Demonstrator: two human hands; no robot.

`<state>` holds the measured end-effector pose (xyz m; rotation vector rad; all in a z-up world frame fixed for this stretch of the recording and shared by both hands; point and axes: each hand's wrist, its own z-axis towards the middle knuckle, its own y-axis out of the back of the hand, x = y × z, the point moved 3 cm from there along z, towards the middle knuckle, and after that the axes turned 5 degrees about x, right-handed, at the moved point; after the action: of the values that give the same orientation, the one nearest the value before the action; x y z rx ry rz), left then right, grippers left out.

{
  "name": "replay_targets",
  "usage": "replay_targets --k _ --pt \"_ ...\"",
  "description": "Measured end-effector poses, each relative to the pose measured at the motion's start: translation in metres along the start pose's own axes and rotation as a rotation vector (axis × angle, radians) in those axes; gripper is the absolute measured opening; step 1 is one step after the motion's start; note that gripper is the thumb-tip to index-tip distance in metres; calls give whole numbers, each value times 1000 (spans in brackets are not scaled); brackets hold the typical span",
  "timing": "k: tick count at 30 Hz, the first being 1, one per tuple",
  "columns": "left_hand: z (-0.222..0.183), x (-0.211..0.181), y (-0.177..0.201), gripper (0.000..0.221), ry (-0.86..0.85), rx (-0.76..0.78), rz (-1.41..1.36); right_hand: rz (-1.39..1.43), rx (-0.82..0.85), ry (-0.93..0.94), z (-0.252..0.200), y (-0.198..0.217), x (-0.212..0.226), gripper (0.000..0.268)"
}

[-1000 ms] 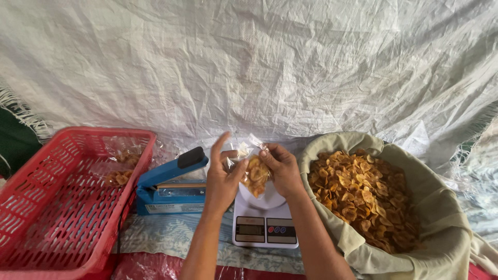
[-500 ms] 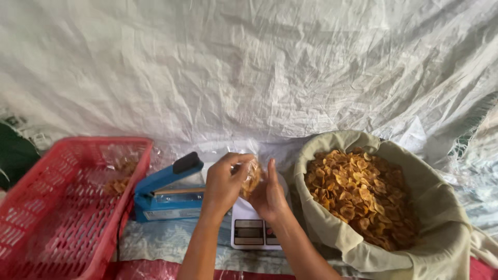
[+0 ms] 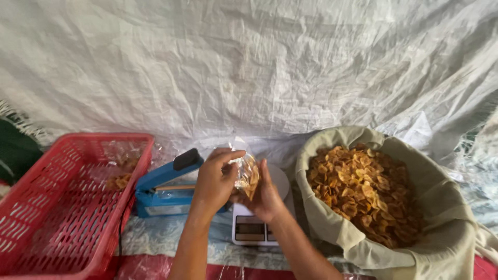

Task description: The person scoops dried chips from a large sack into small plastic bags using their hands. They place the filled bags on a digital scale to check the weight, then use a handheld heat sealer to seal the bags before placing them into a red basket.

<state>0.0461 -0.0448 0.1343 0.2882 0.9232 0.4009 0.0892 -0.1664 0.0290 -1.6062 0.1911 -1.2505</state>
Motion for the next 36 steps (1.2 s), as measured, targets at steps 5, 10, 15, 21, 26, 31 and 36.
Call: replay_targets --k 5,10,15,21,26,31,36 --pt "-27 27 6 40 246 83 -180 -228 -233 -40 13 22 15 54" --pt "-54 52 0 47 411 -109 -319 -462 -148 -199 43 27 18 52" --pt "-72 77 5 45 489 -306 -326 -624 -19 -318 86 19 13 56" --pt "-89 88 10 48 555 -534 -185 -842 285 -249 144 22 -7 49" --pt "-94 87 5 53 569 -636 -149 -1017 313 -351 185 22 -16 36" --pt "-90 87 5 61 614 -698 -82 -1028 402 -274 210 17 -27 33" --pt "-84 89 1 59 607 -760 -126 -922 562 -189 220 17 -33 45"
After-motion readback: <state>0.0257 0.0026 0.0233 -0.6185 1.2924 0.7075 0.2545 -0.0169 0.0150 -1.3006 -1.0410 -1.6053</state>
